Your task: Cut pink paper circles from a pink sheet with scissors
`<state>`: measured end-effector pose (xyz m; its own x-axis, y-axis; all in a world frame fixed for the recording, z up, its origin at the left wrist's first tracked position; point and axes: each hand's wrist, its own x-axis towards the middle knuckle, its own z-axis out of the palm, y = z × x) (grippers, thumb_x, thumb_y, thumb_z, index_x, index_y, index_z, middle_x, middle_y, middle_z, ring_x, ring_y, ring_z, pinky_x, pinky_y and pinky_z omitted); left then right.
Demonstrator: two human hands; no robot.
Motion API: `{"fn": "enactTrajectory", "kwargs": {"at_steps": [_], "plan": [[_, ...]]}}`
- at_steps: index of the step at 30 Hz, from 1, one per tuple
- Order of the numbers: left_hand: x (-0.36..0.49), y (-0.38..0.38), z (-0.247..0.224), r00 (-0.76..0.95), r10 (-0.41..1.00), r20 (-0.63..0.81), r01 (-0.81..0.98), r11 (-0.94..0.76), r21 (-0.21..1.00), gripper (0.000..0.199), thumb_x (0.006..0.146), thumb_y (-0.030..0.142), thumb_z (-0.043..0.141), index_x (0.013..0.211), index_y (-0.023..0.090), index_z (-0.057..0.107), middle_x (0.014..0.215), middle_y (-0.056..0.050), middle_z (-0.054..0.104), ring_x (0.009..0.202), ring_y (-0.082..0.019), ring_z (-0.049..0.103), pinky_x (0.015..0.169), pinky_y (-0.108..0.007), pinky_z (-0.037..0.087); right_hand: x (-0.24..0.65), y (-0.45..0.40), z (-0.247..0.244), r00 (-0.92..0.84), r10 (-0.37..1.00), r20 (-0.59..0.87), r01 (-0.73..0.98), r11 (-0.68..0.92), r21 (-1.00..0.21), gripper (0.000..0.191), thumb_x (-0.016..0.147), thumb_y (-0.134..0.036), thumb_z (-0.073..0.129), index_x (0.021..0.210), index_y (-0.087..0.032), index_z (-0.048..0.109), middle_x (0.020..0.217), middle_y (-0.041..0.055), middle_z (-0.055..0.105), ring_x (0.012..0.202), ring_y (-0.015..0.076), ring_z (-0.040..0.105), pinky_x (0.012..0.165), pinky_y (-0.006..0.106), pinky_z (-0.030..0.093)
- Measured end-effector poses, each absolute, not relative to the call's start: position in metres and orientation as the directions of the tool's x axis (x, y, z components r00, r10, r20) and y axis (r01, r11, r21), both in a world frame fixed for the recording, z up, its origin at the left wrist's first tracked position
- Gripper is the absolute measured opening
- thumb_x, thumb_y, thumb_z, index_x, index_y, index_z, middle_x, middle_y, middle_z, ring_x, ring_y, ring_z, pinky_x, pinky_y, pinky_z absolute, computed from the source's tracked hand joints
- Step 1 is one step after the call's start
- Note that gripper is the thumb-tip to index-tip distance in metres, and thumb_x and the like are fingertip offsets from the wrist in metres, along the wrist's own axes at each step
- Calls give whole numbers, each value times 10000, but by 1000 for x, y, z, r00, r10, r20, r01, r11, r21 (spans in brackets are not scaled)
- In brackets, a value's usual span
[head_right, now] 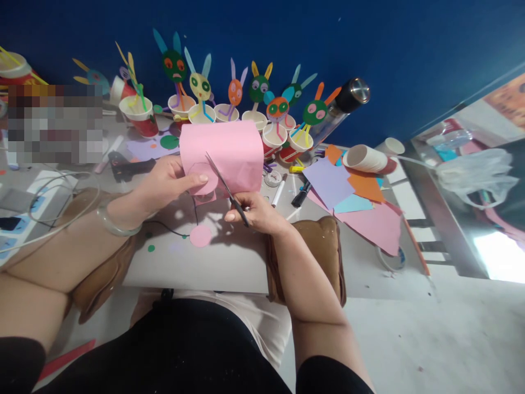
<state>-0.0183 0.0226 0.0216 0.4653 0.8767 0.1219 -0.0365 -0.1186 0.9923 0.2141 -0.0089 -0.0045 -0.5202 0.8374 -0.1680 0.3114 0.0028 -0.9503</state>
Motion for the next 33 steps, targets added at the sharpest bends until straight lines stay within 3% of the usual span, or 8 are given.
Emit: {"fn": "enactTrajectory", "kwargs": {"at_steps": [18,27,33], "plan": [[-19,21,23,445,887,121,7,-139,990,217,796,266,647,629,147,576,588,-15,606,536,-115,584,498,-225,453,213,-9,-2,-518,840,-163,348,33,-937,682,614,-813,713,642,-163,507,565,-53,399,550,79,339,512,236,251],[-22,26,12,494,839,226,100,-313,944,244,814,295,664,629,149,600,539,13,584,480,-86,520,450,-202,377,213,-10,-5,-552,818,-160,337,43,-940,672,615,-804,718,691,-167,514,594,-46,441,564,88,370,518,235,271],[-22,27,12,501,834,230,117,-329,937,255,817,303,660,622,147,604,530,8,585,482,-90,521,451,-204,370,214,-10,-3,-548,818,-173,335,25,-942,679,600,-804,727,686,-158,535,586,-44,453,563,90,376,520,236,273]]}}
